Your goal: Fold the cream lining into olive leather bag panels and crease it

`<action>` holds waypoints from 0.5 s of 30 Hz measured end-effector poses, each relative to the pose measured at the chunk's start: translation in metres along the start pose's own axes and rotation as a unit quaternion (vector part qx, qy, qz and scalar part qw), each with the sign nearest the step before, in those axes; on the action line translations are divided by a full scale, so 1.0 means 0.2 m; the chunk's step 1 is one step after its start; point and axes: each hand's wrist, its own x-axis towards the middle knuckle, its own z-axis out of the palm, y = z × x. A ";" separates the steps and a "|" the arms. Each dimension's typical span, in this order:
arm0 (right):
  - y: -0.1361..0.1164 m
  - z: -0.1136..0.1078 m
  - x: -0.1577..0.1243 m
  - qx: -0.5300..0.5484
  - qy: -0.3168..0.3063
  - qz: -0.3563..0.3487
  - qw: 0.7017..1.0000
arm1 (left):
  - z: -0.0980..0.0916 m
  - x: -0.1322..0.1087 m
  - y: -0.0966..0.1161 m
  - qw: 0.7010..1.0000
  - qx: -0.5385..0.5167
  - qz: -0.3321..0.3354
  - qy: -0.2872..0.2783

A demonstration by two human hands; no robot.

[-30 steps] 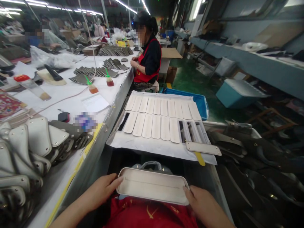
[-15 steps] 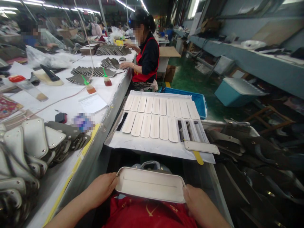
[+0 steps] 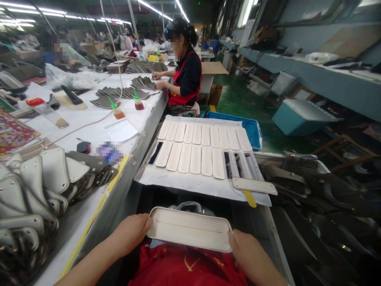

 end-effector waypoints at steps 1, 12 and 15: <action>0.00 0.00 0.00 -0.006 -0.002 -0.010 1.000 | 0.00 0.00 0.01 1.000 0.010 0.003 -0.001; 0.01 -0.01 -0.01 0.011 0.004 -0.038 0.999 | 0.03 0.00 -0.06 0.973 -0.228 -0.013 -0.035; 0.00 -0.03 -0.02 0.029 0.000 -0.036 0.999 | 0.09 0.00 -0.13 0.908 -0.411 -0.032 -0.081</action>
